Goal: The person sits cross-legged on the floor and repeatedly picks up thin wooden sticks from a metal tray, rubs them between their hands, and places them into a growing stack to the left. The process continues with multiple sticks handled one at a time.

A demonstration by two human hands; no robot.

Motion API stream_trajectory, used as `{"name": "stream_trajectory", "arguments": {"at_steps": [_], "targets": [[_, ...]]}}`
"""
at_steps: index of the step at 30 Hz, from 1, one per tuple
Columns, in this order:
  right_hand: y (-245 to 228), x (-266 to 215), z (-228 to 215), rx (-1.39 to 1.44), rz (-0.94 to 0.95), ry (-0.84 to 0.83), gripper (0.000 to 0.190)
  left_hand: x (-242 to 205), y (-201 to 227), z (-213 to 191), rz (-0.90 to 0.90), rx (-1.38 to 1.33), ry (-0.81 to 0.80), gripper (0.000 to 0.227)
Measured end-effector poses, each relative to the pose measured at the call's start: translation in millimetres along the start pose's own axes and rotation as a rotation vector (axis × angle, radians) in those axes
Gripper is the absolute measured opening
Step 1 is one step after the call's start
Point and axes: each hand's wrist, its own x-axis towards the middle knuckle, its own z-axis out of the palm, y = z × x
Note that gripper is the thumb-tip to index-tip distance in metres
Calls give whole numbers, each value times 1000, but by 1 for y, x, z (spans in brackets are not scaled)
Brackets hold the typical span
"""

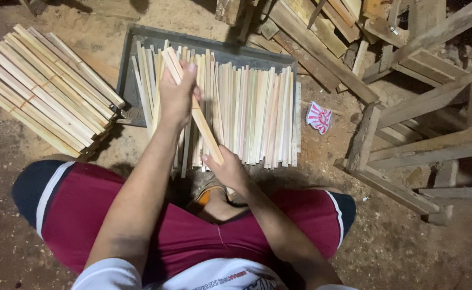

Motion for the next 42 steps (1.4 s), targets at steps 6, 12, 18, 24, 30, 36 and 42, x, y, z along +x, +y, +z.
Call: {"name": "stream_trajectory", "arguments": {"at_steps": [6,12,18,24,30,36,42], "targets": [[-16,13,-5,85,95,48,29,-52,-51,9,-201,182,-60,22],[-26,1,-21,329,35,-15,10,-56,-29,17,-243,145,-87,28],[-4,0,-16,531,-61,-137,41,-25,10,13,-260,77,-41,31],[-18,-4,-18,456,-165,-216,23,-20,2,-1,-270,17,77,36],[3,14,-6,457,-94,17,21,-12,0,-7,-222,-24,165,35],[1,33,-9,1406,227,427,71,-18,2,-13,-186,-155,287,34],[0,19,4,1014,101,-180,53,-30,8,-14,-218,-74,182,41]]}}
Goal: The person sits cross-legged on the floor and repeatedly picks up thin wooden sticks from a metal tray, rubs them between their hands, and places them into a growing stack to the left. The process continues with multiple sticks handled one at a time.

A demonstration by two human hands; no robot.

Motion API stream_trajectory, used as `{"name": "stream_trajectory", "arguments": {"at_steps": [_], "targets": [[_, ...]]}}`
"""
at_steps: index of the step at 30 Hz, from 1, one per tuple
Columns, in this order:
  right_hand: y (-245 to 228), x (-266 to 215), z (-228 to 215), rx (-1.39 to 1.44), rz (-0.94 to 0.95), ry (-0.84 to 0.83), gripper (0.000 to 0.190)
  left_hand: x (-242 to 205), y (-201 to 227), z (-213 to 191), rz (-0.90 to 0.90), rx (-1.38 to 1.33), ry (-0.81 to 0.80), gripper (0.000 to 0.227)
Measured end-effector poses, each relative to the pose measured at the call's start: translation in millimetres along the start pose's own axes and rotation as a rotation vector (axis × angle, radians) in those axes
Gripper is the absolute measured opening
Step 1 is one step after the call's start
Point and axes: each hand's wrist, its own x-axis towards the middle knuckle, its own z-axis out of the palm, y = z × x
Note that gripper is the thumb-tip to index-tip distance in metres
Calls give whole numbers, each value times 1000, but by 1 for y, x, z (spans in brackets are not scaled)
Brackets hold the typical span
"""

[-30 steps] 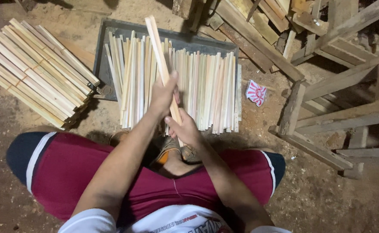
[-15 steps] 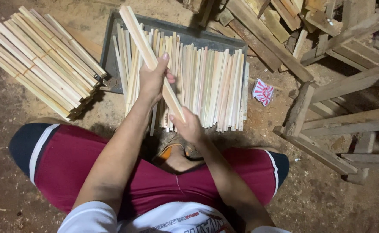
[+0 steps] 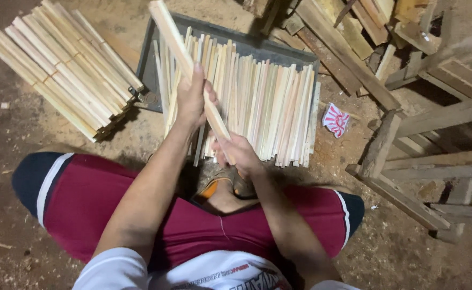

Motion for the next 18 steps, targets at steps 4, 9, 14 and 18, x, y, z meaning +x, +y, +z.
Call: {"name": "stream_trajectory", "arguments": {"at_steps": [4,9,14,18], "targets": [[10,12,-6,-243,-28,-103,33,-3,-23,-7,-7,78,-75,39],[7,11,-4,-282,-27,-146,28,-5,0,-8,-17,75,0,29],[8,7,6,-417,12,-275,32,37,13,-43,53,175,58,29],[20,17,-2,-666,4,-231,42,39,18,-48,57,147,136,37]]}}
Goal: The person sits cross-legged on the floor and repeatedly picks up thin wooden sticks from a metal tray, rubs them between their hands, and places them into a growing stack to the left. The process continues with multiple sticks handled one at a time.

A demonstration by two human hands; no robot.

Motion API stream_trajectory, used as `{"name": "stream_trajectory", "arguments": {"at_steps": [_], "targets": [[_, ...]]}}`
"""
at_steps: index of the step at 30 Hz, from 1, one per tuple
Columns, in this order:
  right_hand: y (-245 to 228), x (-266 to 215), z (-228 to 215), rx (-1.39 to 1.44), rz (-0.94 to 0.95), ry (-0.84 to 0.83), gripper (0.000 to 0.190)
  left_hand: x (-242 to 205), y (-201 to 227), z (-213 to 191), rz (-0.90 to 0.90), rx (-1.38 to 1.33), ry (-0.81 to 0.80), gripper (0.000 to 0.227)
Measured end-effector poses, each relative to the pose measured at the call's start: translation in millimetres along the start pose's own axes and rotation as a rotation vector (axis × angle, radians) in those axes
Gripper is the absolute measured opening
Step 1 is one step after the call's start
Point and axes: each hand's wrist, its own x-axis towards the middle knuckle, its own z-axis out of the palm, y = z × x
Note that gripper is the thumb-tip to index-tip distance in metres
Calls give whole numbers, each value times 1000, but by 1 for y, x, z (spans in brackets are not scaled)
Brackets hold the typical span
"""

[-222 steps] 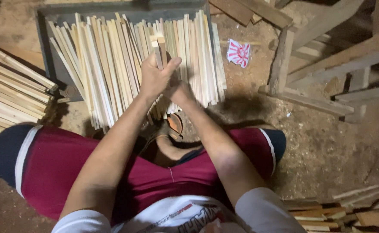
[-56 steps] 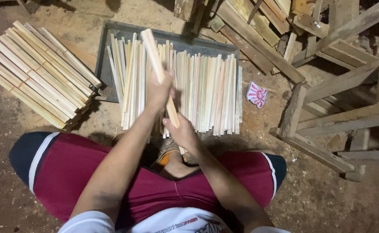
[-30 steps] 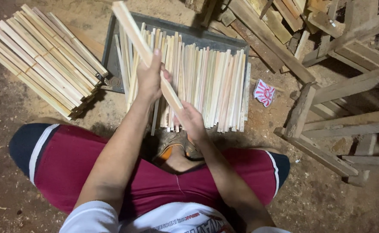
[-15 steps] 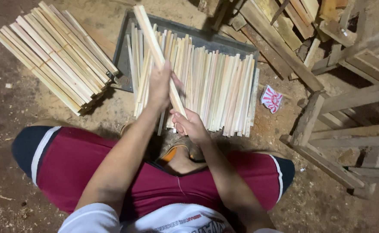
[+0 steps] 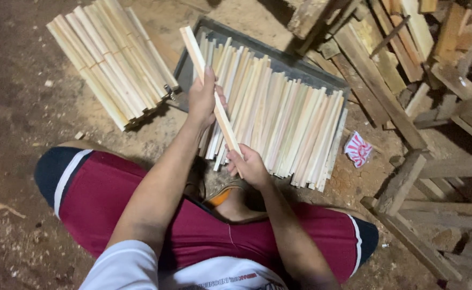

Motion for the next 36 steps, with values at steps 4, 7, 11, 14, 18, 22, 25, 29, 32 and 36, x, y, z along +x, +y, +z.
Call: {"name": "stream_trajectory", "arguments": {"at_steps": [4,7,11,14,18,22,25,29,32,36], "targets": [[-37,-5,16,281,66,-41,31,7,3,-15,-71,-138,4,46],[-28,3,25,229,95,-23,37,10,7,-27,-61,-98,61,45],[-38,6,42,-524,54,220,64,24,17,-42,-4,-23,113,48],[6,31,43,-737,-493,424,23,43,6,-56,44,-53,85,48],[-21,67,56,-770,-492,368,22,43,-10,-76,167,367,42,56],[-41,118,73,-826,-341,204,35,73,-47,-105,65,681,194,39],[-38,160,87,-838,-299,156,32,92,-66,-125,-11,653,228,39],[-41,212,107,-851,-232,110,31,109,-68,-145,-54,608,250,39],[0,267,107,-925,-208,91,31,114,-58,-149,-58,537,254,44],[-5,301,117,-883,-153,20,40,119,-43,-151,-90,516,222,49]]}}
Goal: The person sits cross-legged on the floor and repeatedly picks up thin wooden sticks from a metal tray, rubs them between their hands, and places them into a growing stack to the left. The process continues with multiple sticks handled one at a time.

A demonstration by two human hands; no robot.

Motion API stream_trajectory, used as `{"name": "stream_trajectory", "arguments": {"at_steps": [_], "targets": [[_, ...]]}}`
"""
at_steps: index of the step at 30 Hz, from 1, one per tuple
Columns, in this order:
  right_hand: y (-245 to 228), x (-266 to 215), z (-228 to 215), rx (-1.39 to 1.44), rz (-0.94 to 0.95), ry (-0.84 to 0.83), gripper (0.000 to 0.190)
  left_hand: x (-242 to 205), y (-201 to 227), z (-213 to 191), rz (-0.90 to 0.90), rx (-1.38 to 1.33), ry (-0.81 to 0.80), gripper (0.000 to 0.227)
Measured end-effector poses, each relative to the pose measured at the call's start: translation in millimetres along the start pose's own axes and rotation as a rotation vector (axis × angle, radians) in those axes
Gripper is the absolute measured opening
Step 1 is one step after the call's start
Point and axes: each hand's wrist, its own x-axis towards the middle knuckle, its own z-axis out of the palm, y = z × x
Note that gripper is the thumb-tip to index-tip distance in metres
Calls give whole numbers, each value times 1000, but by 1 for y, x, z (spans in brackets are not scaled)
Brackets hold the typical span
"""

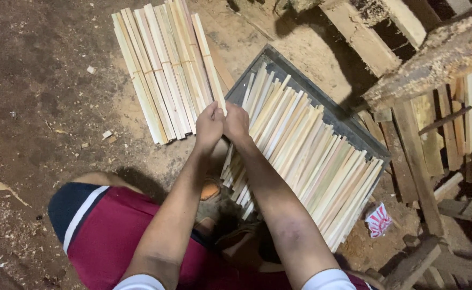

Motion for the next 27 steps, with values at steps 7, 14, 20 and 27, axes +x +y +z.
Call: {"name": "stream_trajectory", "arguments": {"at_steps": [7,14,20,27], "targets": [[2,42,13,-52,-16,-119,43,0,24,-10,-72,-35,-16,55],[6,47,12,-168,32,-246,57,24,-10,9,-108,9,50,55],[20,36,19,-87,12,-217,57,39,-34,14,-61,78,65,53],[48,-65,-17,71,8,265,31,-22,9,31,260,154,52,41]]}}
